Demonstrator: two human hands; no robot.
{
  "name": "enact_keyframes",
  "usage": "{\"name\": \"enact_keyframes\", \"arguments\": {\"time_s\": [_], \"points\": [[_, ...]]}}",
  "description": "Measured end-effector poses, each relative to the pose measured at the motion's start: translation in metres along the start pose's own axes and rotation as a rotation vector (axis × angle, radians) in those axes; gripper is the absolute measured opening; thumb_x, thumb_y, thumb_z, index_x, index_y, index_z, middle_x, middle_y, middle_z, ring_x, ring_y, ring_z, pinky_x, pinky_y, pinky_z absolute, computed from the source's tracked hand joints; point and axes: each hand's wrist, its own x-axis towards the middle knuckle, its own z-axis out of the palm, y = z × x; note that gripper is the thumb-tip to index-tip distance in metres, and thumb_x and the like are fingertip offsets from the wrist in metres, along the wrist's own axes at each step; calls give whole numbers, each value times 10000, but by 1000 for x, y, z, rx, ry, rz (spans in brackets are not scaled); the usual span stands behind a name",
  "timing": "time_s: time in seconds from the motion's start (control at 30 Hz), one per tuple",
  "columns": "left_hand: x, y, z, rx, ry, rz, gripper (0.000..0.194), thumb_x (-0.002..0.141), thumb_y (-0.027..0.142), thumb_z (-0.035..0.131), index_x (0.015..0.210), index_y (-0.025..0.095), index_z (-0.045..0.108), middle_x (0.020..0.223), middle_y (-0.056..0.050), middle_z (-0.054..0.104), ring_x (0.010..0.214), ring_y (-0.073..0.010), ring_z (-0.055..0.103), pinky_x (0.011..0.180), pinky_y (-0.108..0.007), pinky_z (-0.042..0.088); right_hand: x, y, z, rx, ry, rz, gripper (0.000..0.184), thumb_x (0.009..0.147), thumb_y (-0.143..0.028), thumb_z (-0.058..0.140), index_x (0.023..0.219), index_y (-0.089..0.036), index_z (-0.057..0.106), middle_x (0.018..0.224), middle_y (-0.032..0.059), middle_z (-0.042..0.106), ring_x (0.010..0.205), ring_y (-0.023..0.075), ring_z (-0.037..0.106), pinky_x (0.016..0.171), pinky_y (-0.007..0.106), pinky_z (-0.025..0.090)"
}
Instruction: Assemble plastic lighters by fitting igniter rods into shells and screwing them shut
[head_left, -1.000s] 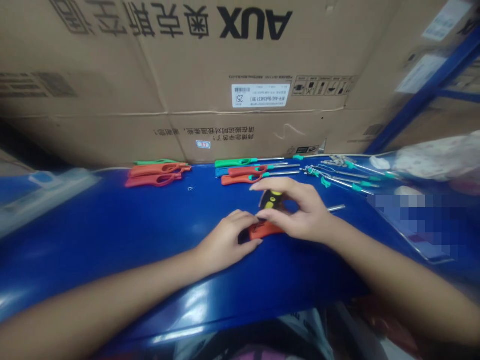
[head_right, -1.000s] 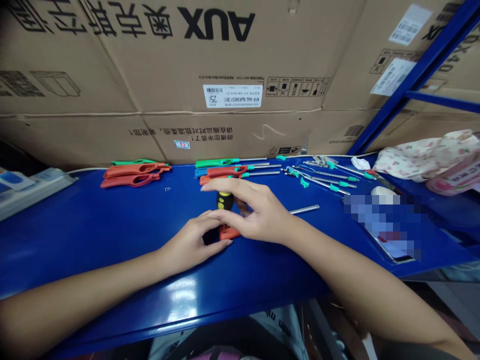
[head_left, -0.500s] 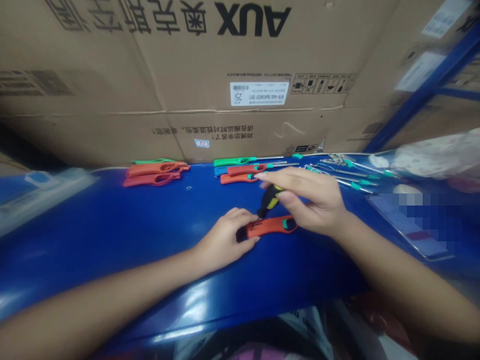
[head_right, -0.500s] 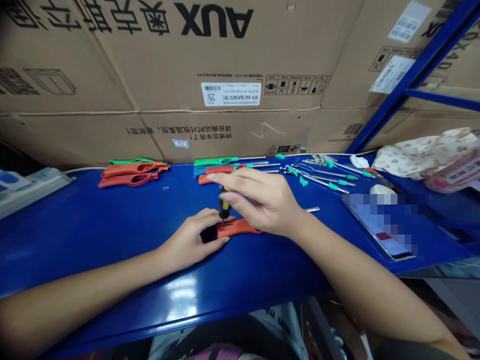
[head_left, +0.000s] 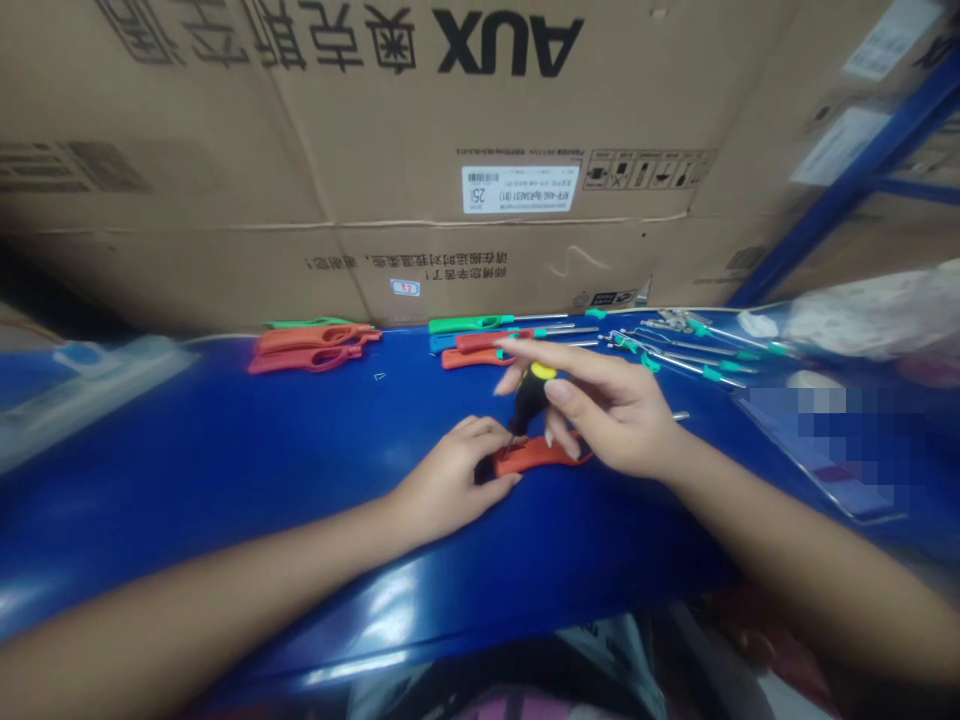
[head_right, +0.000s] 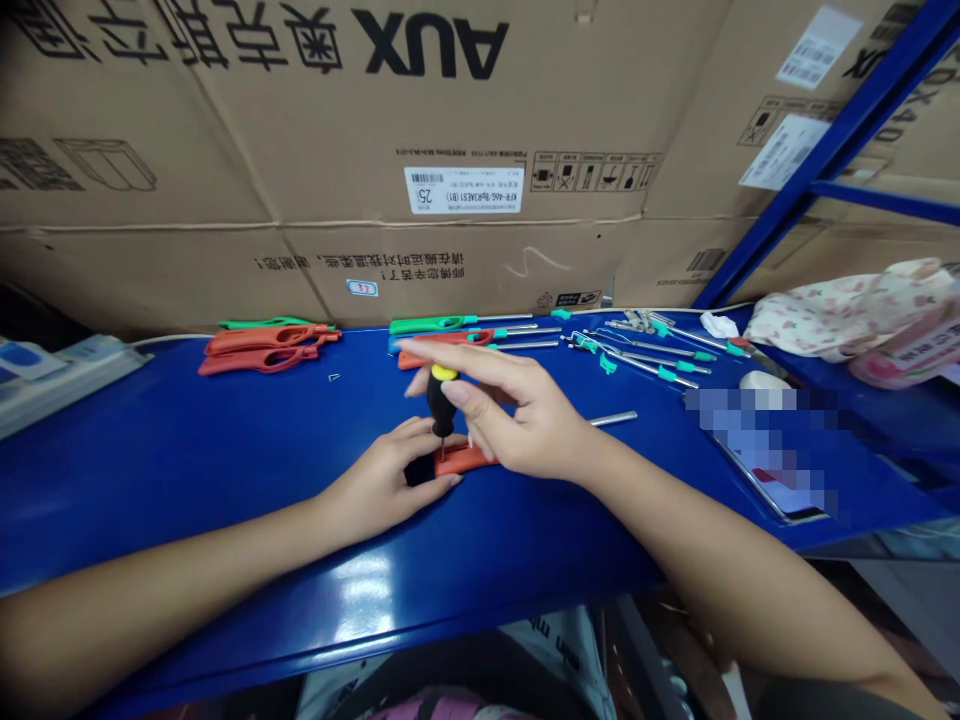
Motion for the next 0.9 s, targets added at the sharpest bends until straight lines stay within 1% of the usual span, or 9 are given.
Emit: {"name": "enact_keyframes", "arguments": {"time_s": [0.13, 0.2, 0.3, 0.37, 0.47, 0.63, 0.73, 0.83, 0.9], "points": [[-1, 0, 1, -6, 10, 12, 230, 892, 219, 678, 1118, 175, 680, 1011, -63, 668, 970, -229, 595, 896, -384, 496, 1, 3, -3, -218, 149, -190, 239, 877, -271, 729, 1105, -202, 740, 860, 52, 716, 699, 144, 618, 627, 271, 556], [-1, 0, 1, 0, 14, 15, 237, 893, 223, 677, 1127, 180, 677, 988, -56, 664, 946, -223, 591, 878, -376, 498, 1, 3, -3, -279, 122, -220, 293, 915, -265, 673, 1200, -205, 706, 941, 74, 724, 805, 172, 655, 719, 308, 576], [-1, 0, 1, 28, 6, 21, 264, 893, 232, 677, 1153, 192, 675, 1017, -59, 661, 960, -230, 593, 891, -386, 492, 1, 0, -2, -94, -25, -74, 403, 1014, -207, 456, 1405, -207, 552, 1148, 100, 704, 967, 172, 676, 779, 310, 581], [-1, -1, 1, 35, 7, 20, 236, 892, 236, 675, 1123, 186, 682, 1009, -60, 663, 959, -235, 594, 887, -389, 493, 2, -1, -1, -1, -45, -18, 339, 1000, -221, 506, 1322, -197, 610, 1091, 87, 714, 920, 160, 677, 725, 281, 574], [-2, -2, 1, 23, 13, 22, 195, 890, 230, 671, 1081, 186, 683, 981, -50, 668, 934, -227, 595, 887, -389, 494, 2, 1, -1, -141, 71, -118, 199, 872, -278, 733, 1051, -193, 722, 872, 47, 710, 781, 160, 637, 667, 278, 546], [-1, -1, 1, 34, 10, 24, 280, 890, 225, 673, 1168, 202, 667, 988, -50, 658, 954, -231, 599, 899, -400, 495, 0, 2, -1, -88, -31, -38, 393, 1010, -210, 481, 1396, -207, 553, 1162, 97, 694, 773, 124, 635, 644, 256, 540], [0, -1, 0, 27, 3, 22, 250, 892, 229, 671, 1138, 184, 674, 1022, -62, 658, 970, -235, 597, 906, -403, 495, 0, 3, 0, 16, -7, 14, 303, 987, -223, 538, 1272, -206, 640, 1051, 74, 708, 711, 115, 613, 573, 229, 516], [-1, 0, 0, 21, 2, 28, 247, 897, 224, 669, 1139, 181, 673, 1020, -59, 661, 950, -223, 597, 922, -404, 492, 1, 3, 0, -181, 124, -147, 211, 859, -254, 739, 1060, -188, 727, 824, 43, 687, 697, 142, 592, 609, 260, 523], [-1, 0, 0, 32, 2, 24, 255, 898, 226, 670, 1150, 190, 673, 995, -52, 658, 935, -220, 593, 909, -399, 496, 1, 2, -1, -209, 102, -154, 249, 917, -258, 667, 1153, -190, 706, 899, 63, 708, 695, 137, 603, 627, 270, 535]]}}
